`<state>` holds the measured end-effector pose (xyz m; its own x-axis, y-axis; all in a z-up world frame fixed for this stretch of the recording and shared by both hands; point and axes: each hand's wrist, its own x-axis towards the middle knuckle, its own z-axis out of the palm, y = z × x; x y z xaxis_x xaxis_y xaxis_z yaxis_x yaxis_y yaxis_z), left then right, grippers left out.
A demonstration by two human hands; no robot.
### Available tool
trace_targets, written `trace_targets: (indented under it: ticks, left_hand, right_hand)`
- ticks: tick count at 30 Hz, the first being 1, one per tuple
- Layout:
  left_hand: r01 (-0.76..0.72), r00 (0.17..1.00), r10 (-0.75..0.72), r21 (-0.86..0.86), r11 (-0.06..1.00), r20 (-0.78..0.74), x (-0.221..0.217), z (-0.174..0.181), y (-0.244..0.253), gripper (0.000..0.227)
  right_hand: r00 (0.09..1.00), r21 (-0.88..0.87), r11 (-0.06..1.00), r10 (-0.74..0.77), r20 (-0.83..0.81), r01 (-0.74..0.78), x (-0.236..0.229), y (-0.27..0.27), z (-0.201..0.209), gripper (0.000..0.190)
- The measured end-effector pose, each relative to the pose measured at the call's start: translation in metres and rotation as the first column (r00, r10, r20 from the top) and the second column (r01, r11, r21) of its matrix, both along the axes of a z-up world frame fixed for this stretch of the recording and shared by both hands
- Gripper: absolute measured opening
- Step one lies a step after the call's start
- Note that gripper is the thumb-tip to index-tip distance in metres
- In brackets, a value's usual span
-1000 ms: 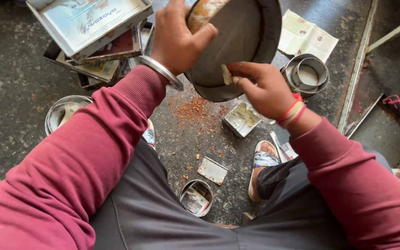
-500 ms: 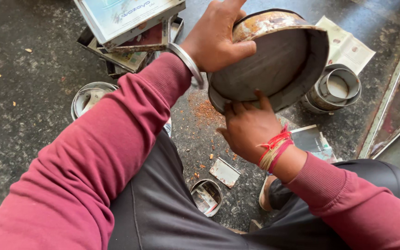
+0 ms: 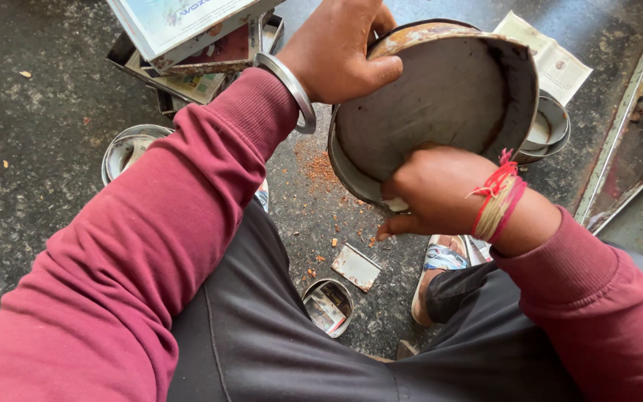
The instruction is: The person scrubs the interior of metal containers using a piece of sandpaper and then lines them with newspaper. They repeat this process for multiple containers, placing the cleaned and lined containers into a stack.
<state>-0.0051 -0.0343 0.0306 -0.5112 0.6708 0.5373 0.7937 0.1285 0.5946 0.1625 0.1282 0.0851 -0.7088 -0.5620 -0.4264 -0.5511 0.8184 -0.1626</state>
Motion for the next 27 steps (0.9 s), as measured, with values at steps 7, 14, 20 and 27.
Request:
trace_targets:
  ticks: [7,14,20,27]
  left_hand:
    - [-0.046,0.999,0.046,-0.072,0.996,-0.003,-0.004,-0.005,-0.006,0.032]
    - [-0.227,0.955,0.19,-0.148,0.963,-0.228,-0.01,-0.007,-0.008,0.046]
    - [-0.16,0.948,0.132,-0.075,0.984,-0.289,-0.008,-0.009,-0.003,0.044]
    - [-0.092,0.98,0.091,0.002,0.996,-0.179,0.008,-0.015,0.017,0.053]
  right_hand:
    - [0.994,-0.222,0.975,0.043,0.102,-0.02,-0.003,0.01,-0.002,0.044]
    - [0.96,-0.566,0.821,0.096,0.264,0.074,-0.002,0.03,-0.012,0.033]
    - [0.95,-0.66,0.737,-0.291,-0.117,0.144,-0.01,0.047,-0.02,0.05]
    - [0.858,-0.629,0.777,-0.31,-0.409,-0.02,-0.01,0.022,-0.026,0.045]
